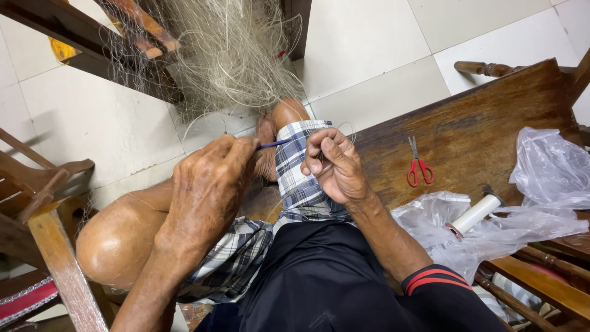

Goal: Repair a fine-mesh fishing net using a blue shuttle and white thread.

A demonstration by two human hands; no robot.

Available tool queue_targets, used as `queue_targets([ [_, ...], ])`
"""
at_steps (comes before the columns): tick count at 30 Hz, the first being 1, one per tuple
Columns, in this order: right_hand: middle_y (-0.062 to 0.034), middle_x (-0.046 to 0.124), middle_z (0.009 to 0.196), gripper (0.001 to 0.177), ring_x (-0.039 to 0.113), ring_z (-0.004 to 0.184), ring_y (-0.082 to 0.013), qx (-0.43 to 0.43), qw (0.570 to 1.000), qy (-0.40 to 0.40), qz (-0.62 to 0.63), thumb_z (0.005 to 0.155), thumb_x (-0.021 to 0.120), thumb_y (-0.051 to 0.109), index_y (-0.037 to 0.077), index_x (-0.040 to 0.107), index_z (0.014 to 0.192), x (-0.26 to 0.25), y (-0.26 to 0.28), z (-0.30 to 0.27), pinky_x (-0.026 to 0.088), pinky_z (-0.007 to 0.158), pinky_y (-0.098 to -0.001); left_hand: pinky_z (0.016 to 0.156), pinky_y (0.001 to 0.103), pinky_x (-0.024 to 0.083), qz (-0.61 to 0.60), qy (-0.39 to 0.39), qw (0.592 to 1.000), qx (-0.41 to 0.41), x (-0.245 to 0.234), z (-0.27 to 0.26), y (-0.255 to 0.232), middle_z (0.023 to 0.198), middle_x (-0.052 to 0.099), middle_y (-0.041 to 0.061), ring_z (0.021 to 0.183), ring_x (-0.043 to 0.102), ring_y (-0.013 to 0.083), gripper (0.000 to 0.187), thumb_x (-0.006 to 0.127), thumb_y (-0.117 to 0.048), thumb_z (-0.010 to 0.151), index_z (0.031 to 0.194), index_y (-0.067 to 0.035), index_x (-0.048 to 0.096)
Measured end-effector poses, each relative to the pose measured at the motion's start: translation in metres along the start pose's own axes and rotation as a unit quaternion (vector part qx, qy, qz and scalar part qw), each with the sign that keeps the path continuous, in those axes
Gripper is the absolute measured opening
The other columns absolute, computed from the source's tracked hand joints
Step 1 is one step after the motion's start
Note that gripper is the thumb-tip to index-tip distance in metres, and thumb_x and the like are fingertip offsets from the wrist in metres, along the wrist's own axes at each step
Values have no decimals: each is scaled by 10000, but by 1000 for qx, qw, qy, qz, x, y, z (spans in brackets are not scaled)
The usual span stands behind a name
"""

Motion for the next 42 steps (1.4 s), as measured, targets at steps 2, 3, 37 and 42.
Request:
queue_targets([
  [2,-134,673,1083,203,664,755,-187,-2,1000,3,6,1210,778,205,21,747,1293,1,2,0,616,800,-404,660,557,552,-26,-7,999,23,3,2,1,990,723,112,893,756,408,161,698,-43,1095,1242,-109,696],
  [3,-134,673,1083,203,664,755,-187,-1,1000,2,6,1210,778,205,21,747,1293,1,3,0,616,800,-404,660,557,552,-28,-6,999,22,4,2,1,990,723,112,893,756,408,161,698,-43,1095,1242,-109,696],
  [37,-99,676,1072,201,646,753,-159,-7,1000,13,-27,1207,804,247,59,762,1263,9,20,-4,630,813,-401,588,568,543,-64,-9,997,31,16,22,0,944,695,92,792,742,387,108,765,-188,1203,1257,-132,690],
  [42,-107,650,1087,191,634,754,-163,-6,999,24,-36,1216,794,247,68,748,1264,10,21,-4,643,819,-392,647,584,539,-118,31,991,57,6,30,6,986,698,129,792,718,432,89,734,-154,1210,1276,-99,759],
])
Point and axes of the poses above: each hand's wrist, its own z-axis towards the middle knuckle, its own x-axis out of the palm, y = z × x, the point moved 4 cm from there along z, towards the middle knuckle
